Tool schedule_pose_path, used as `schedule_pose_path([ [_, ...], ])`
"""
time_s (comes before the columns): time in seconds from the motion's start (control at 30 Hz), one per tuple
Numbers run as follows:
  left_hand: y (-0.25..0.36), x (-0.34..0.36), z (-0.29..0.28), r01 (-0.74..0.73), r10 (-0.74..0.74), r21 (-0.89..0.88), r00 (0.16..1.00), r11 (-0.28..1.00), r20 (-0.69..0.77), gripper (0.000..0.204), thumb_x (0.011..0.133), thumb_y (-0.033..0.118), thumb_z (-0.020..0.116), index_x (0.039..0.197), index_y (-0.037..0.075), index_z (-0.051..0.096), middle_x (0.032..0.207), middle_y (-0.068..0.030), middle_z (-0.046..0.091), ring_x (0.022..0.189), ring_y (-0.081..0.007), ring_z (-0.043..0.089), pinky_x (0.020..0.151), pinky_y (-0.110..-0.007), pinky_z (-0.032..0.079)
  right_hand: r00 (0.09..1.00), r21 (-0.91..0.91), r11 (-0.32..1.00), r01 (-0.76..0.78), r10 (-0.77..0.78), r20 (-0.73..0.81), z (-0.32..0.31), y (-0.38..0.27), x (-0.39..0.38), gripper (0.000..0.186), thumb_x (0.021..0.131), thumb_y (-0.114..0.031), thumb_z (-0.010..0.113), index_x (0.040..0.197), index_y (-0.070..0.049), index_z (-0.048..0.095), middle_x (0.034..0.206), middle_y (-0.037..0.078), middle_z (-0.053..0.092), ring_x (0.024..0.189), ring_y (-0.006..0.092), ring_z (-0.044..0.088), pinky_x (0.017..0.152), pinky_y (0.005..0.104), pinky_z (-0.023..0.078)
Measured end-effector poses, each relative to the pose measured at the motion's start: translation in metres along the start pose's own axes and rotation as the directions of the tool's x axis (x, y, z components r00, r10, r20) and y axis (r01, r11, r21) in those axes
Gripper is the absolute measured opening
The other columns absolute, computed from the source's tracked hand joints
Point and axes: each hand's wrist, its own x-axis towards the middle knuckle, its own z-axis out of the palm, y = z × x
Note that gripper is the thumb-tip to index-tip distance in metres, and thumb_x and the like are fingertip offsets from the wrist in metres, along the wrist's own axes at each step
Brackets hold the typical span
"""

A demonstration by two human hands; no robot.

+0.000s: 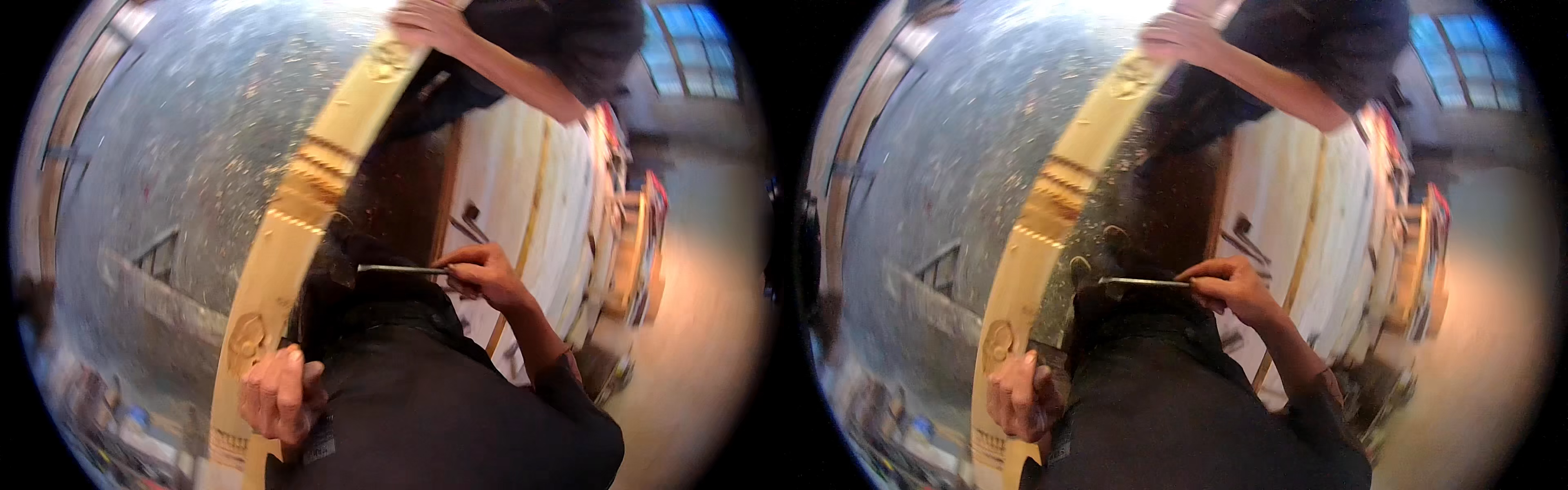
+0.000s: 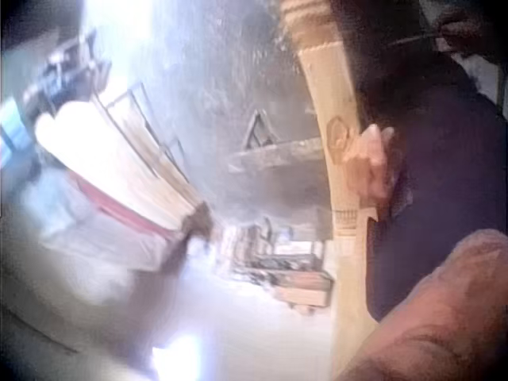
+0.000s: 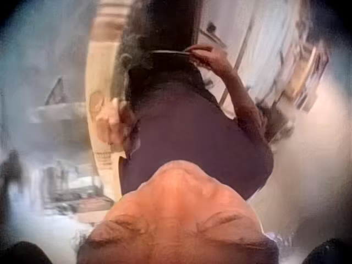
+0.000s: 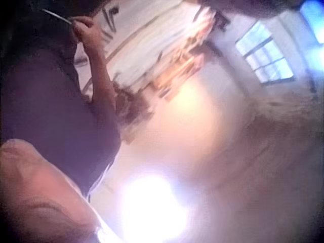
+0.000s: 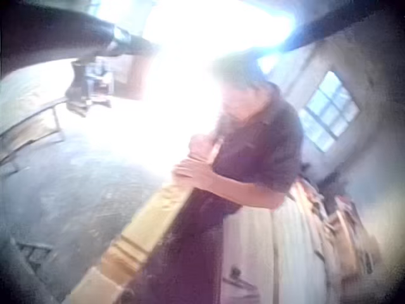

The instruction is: The person carves a floral design into a wooden beam using a chisel, periodically blowing away wood chips and adjusting the angle of the tool.

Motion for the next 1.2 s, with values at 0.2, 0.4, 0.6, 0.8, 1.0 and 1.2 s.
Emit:
schedule_pose_path([
  [0.2, 0.019, 0.003, 0.051, 0.094, -0.094, -0.038, 0.996, 0.995, 0.007, 0.019, 0.101, 0.014, 0.081, 0.102, -0.005, 0.078, 0.078, -0.0151, 0.072, 0.06, -0.0297, 0.061, 0.056, -0.039, 0.047, 0.921, 0.405, 0.906, -0.124, 0.257, -0.294, -0.028, 0.15, -0.007, 0.039, 0.103, -0.013, 0.069, 0.132, 0.013, 0.068, 0.081, 0.005, 0.066, 0.058, 0.0098, 0.052, 0.048, 0.0259, 0.035],
  [0.4, 0.011, -0.006, 0.042, 0.177, -0.178, 0.026, 0.981, 0.984, 0.08, 0.017, 0.102, 0.015, 0.079, 0.102, -0.002, 0.081, 0.088, -0.0176, 0.077, 0.067, -0.0277, 0.069, 0.058, -0.038, 0.052, 0.808, 0.592, 0.793, -0.144, 0.439, -0.392, -0.043, 0.31, 0.01, 0.026, 0.109, -0.021, 0.063, 0.106, 0.003, 0.071, 0.077, 0.009, 0.068, 0.055, 0.0156, 0.057, 0.047, 0.0317, 0.041],
  [0.6, 0.055, 0.018, 0.086, 0.031, -0.024, -0.02, 0.961, 0.999, 0.275, 0.011, 0.1, 0.011, 0.08, 0.101, 0.0, 0.081, 0.074, -0.0109, 0.068, 0.062, -0.0229, 0.063, 0.055, -0.036, 0.046, 0.501, 0.6, 0.799, 0.035, 0.506, -0.702, -0.07, 0.433, 0.035, 0.037, 0.113, -0.026, 0.047, 0.12, 0.008, 0.061, 0.087, 0.022, 0.078, 0.056, 0.0251, 0.072, 0.049, 0.0369, 0.053],
  [0.8, 0.127, 0.022, 0.119, -0.211, 0.252, -0.138, 0.826, 0.968, 0.504, 0.006, 0.094, 0.009, 0.082, 0.097, 0.004, 0.08, 0.072, -0.0098, 0.068, 0.06, -0.0253, 0.062, 0.057, -0.037, 0.047, 0.147, 0.697, 0.708, 0.11, 0.682, -0.716, -0.096, 0.545, 0.014, 0.035, 0.114, -0.026, 0.043, 0.124, 0.004, 0.059, 0.087, 0.019, 0.081, 0.055, 0.0213, 0.074, 0.043, 0.0353, 0.052],
  [1.0, 0.145, 0.014, 0.155, -0.264, 0.372, -0.265, 0.728, 0.927, 0.576, 0.007, 0.089, 0.006, 0.084, 0.094, 0.005, 0.079, 0.072, -0.0101, 0.07, 0.059, -0.025, 0.063, 0.057, -0.036, 0.048, -0.058, 0.711, 0.703, -0.026, 0.708, -0.703, -0.101, 0.671, 0.023, 0.04, 0.115, -0.027, 0.044, 0.118, 0.008, 0.064, 0.081, 0.016, 0.079, 0.057, 0.0212, 0.075, 0.046, 0.0362, 0.055],
  [1.2, 0.158, 0.015, 0.163, -0.324, 0.407, -0.246, 0.696, 0.913, 0.592, 0.008, 0.086, 0.007, 0.086, 0.091, 0.006, 0.079, 0.073, -0.0102, 0.07, 0.062, -0.0269, 0.064, 0.059, -0.037, 0.049, 0.081, 0.783, 0.617, 0.082, 0.779, -0.622, -0.096, 0.611, 0.041, 0.041, 0.113, -0.025, 0.048, 0.109, 0.011, 0.067, 0.078, 0.019, 0.078, 0.06, 0.0256, 0.077, 0.05, 0.036, 0.059],
])
